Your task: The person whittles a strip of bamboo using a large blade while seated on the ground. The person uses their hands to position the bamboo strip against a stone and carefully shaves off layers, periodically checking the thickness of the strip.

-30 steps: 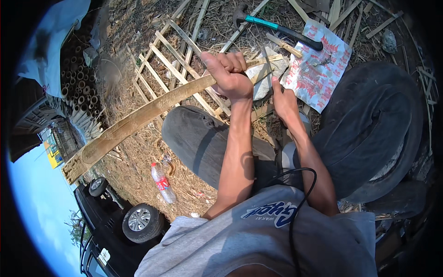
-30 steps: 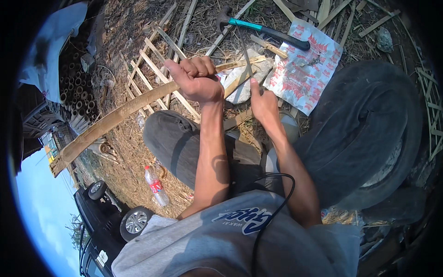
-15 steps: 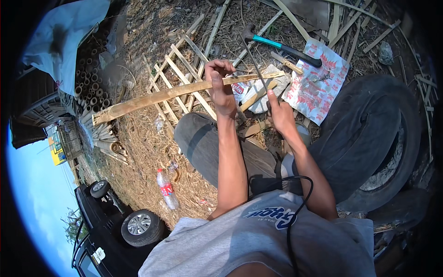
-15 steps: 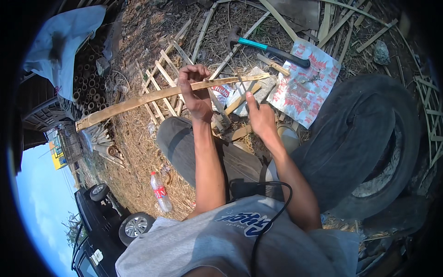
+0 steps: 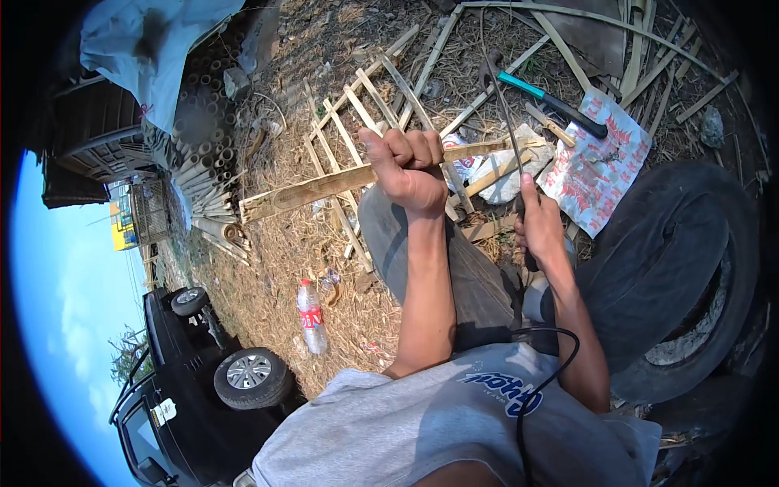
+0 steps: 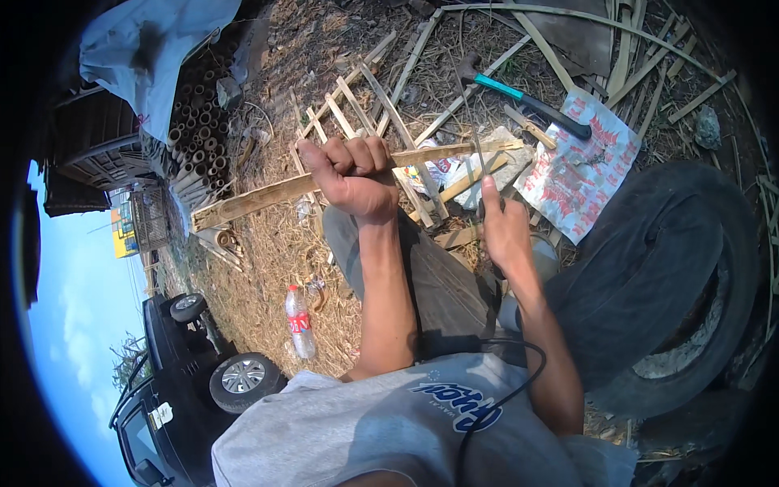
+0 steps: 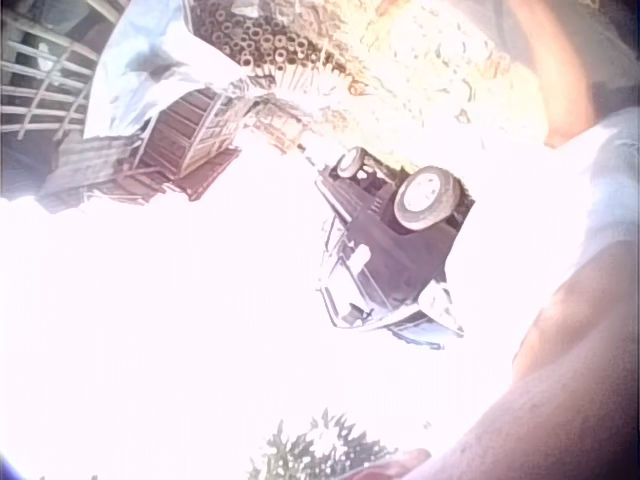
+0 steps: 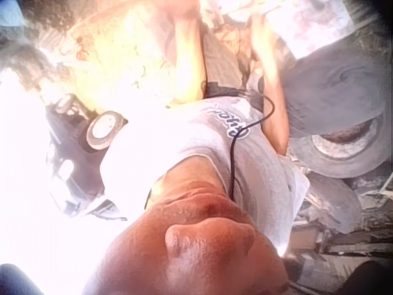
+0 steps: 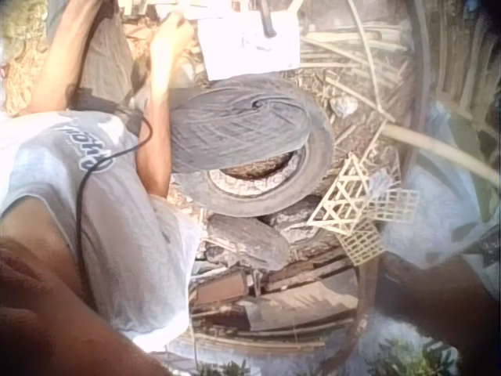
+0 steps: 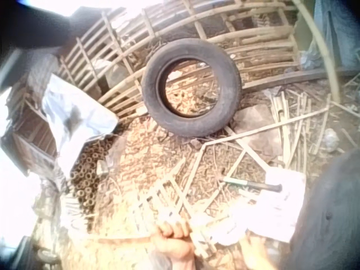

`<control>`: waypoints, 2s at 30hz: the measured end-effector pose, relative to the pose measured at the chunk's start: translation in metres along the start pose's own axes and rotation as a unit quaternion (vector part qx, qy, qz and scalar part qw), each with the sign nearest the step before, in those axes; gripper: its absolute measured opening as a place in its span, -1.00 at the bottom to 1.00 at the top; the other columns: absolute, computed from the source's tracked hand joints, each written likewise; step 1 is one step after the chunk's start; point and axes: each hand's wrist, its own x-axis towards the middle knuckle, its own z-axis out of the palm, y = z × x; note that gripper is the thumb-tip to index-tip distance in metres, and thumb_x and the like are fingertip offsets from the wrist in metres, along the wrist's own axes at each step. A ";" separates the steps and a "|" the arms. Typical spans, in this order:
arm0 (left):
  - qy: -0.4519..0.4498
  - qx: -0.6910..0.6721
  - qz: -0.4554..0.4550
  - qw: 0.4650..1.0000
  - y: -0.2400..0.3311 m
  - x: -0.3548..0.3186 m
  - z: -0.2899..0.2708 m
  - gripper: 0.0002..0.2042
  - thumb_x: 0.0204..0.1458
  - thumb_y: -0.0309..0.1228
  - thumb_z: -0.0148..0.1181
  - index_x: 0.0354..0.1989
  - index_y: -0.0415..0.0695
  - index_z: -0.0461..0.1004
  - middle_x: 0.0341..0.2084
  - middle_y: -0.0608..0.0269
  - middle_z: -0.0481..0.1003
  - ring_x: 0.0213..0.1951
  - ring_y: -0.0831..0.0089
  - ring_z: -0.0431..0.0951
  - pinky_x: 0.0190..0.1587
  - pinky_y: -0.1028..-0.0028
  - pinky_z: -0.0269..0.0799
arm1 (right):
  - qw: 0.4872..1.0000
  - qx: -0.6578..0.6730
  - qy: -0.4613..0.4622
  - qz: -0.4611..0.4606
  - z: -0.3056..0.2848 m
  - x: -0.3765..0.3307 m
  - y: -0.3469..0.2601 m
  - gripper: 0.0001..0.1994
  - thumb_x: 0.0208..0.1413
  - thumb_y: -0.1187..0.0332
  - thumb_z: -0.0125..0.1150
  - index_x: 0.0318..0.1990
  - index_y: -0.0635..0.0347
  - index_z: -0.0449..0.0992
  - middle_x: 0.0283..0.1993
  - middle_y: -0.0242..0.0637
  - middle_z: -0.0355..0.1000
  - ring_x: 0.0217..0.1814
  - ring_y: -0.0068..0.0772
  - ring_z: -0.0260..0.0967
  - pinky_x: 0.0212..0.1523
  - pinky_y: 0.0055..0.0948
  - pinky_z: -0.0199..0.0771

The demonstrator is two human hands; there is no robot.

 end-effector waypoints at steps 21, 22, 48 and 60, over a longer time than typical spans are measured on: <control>0.174 0.004 0.044 0.984 0.005 -0.029 -0.007 -0.47 0.39 -0.09 -0.27 -0.71 0.10 -0.10 -0.87 0.51 -0.17 -0.78 0.61 -0.27 -0.70 0.49 -0.34 | 0.973 -0.225 0.037 -0.017 0.018 0.005 0.027 -0.28 0.30 -0.16 -0.05 -0.44 0.53 0.51 -0.61 0.22 0.37 -0.51 0.14 0.40 -0.31 -0.03 0.38; 0.155 0.018 0.046 0.987 0.005 -0.031 0.000 -0.46 0.39 -0.09 -0.25 -0.71 0.10 -0.11 -0.87 0.51 -0.17 -0.78 0.61 -0.27 -0.69 0.49 -0.33 | 0.979 -0.196 0.057 -0.011 0.003 0.019 0.036 -0.28 0.29 -0.21 -0.07 -0.50 0.45 0.47 -0.66 0.00 0.32 -0.57 -0.11 0.32 -0.41 -0.10 0.31; 0.209 0.039 0.049 0.976 0.007 -0.030 -0.033 -0.49 0.37 -0.16 -0.32 -0.72 0.10 -0.15 -0.88 0.49 -0.18 -0.80 0.60 -0.27 -0.71 0.51 -0.32 | 0.969 -0.212 -0.032 -0.121 0.053 -0.021 0.024 -0.34 0.25 -0.16 0.03 -0.47 0.42 0.52 -0.60 0.22 0.34 -0.43 0.36 0.37 -0.37 0.01 0.35; 0.186 0.006 0.053 0.981 0.005 -0.039 0.005 -0.47 0.36 -0.12 -0.28 -0.76 0.12 -0.10 -0.91 0.50 -0.14 -0.82 0.60 -0.28 -0.75 0.53 -0.31 | 0.975 -0.169 -0.052 -0.136 0.029 -0.026 0.008 -0.38 0.30 -0.11 -0.01 -0.37 0.43 0.56 -0.60 0.18 0.36 -0.48 0.24 0.39 -0.36 -0.05 0.36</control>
